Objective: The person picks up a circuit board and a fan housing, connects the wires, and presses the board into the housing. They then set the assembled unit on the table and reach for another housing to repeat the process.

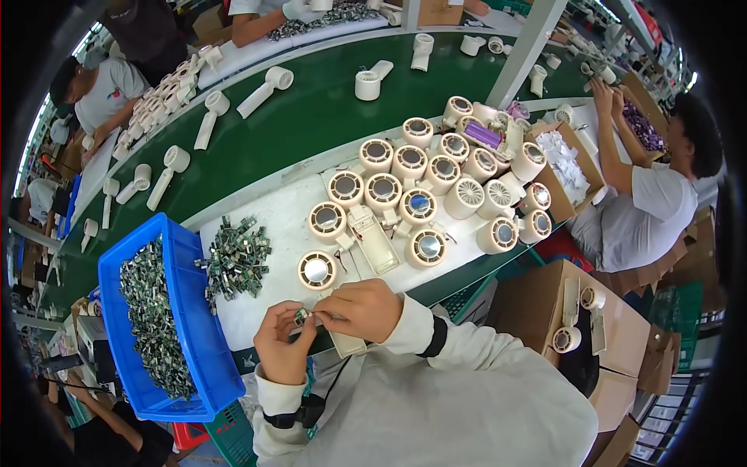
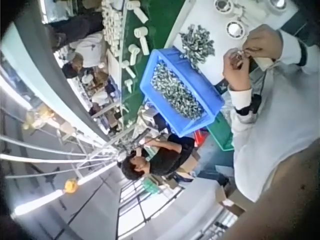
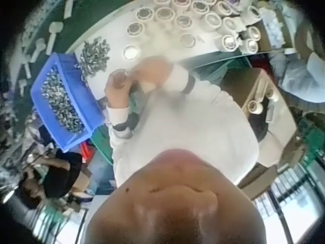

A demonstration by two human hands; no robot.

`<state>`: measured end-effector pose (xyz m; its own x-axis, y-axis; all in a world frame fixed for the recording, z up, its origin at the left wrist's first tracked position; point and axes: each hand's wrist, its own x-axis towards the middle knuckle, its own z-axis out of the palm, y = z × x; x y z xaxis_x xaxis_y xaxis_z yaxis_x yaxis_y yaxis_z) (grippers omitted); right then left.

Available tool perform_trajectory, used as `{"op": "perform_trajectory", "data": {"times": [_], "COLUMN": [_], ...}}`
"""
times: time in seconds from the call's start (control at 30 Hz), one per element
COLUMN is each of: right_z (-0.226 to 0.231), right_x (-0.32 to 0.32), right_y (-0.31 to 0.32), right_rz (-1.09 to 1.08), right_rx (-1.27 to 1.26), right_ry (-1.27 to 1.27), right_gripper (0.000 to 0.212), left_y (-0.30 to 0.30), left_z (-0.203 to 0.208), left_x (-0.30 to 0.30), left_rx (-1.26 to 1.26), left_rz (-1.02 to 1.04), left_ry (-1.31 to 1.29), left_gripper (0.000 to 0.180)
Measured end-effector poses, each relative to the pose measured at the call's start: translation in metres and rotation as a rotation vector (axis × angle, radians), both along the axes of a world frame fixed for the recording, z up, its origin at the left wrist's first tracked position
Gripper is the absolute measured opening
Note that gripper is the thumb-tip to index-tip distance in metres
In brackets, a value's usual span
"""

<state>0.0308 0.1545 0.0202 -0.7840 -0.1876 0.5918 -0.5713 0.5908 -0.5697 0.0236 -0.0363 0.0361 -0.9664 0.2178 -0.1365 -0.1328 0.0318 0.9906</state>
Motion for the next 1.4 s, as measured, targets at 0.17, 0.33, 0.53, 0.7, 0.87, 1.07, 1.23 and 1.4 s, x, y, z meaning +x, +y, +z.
{"op": "perform_trajectory", "data": {"times": [0.17, 0.33, 0.53, 0.7, 0.87, 1.07, 1.23, 1.4], "right_z": [0.005, 0.018, 0.02, 0.019, 0.018, 0.016, 0.012, 0.016], "right_x": [-0.002, 0.005, 0.002, 0.004, 0.004, 0.001, 0.0, 0.001], "right_y": [0.0, 0.004, 0.003, 0.001, 0.001, 0.005, 0.003, 0.005], "right_rz": [0.022, 0.084, 0.07, 0.087, 0.112, 0.131, 0.116, 0.152], "right_rx": [-0.135, -0.376, -0.454, -0.461, -0.423, -0.305, -0.26, -0.279], "right_ry": [-0.181, -0.491, -0.632, -0.663, -0.631, -0.499, -0.368, -0.456], "right_gripper": [0.011, 0.014, 0.01, 0.01, 0.01, 0.011, 0.012, 0.009], "left_y": [0.003, -0.003, -0.002, -0.005, -0.015, -0.012, -0.008, -0.015], "left_z": [0.005, 0.007, 0.001, 0.0, -0.009, -0.007, -0.004, -0.014], "left_x": [0.008, 0.002, 0.004, 0.006, 0.005, 0.006, 0.01, 0.009], "left_rx": [-0.2, 0.016, 0.151, 0.181, 0.163, 0.148, 0.057, 0.154], "left_rz": [0.112, -0.026, -0.043, -0.033, -0.074, -0.067, -0.037, -0.076], "left_ry": [0.137, -0.085, -0.135, -0.144, -0.056, -0.062, 0.02, 0.071], "left_gripper": [0.033, 0.033, 0.033, 0.033, 0.03, 0.028, 0.027, 0.026]}}
